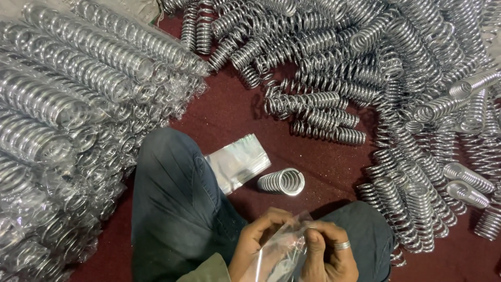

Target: The person places metal springs into plastic bags by hand while sitting on the floor.

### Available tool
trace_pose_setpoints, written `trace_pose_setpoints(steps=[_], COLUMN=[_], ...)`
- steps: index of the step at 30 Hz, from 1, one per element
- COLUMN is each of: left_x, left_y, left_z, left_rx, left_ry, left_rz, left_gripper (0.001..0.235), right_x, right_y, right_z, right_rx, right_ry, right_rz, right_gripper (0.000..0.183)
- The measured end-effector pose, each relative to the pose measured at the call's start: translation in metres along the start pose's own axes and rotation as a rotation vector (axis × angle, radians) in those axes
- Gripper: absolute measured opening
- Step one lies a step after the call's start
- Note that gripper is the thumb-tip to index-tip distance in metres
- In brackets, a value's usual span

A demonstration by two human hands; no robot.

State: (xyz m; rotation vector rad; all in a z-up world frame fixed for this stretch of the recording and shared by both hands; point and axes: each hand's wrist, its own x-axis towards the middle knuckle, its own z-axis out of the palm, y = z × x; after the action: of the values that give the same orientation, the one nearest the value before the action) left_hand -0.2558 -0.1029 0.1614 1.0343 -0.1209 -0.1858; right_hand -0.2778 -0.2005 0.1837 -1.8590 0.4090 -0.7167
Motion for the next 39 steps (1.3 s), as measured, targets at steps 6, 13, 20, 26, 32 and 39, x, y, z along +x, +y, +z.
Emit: trace_pose_setpoints(steps=[6,13,20,26,32,39], left_x=[0.000,0.005,0.043,0.094,0.131,0.128], left_y=[0.000,0.009,0.002,-0.006,-0.041,-0.184], left_z=[0.000,-0.048,-0.057,-0.043,-0.062,-0.140], left_rx=[0.156,0.132,0.026,0.270,0.306,0.772], left_ry=[0.081,-0.407,-0.086,-0.004,0.030,0.071], left_rz=[0.081,-0.312,-0.203,-0.158,-0.482,-0.584], left_gripper=[0.006,0.029,0.028,0.014,0.026,0.028], right_x=[0.001,0.025,0.052,0.111,0.113,0.091], right_y=[0.006,0.032,0.025,0.033,0.062,0.081], right_z=[-0.002,-0.024,-0.019,0.015,0.038,0.077], right_rx=[-0.055,0.827,0.086,-0.120,-0.040,-0.145], right_ry=[-0.077,-0.416,-0.679,-0.592,-0.628,-0.708], right_rz=[0.042,0.277,0.280,0.067,0.280,0.291], right_gripper=[0.014,0.019,0.009,0.011,0.011,0.014])
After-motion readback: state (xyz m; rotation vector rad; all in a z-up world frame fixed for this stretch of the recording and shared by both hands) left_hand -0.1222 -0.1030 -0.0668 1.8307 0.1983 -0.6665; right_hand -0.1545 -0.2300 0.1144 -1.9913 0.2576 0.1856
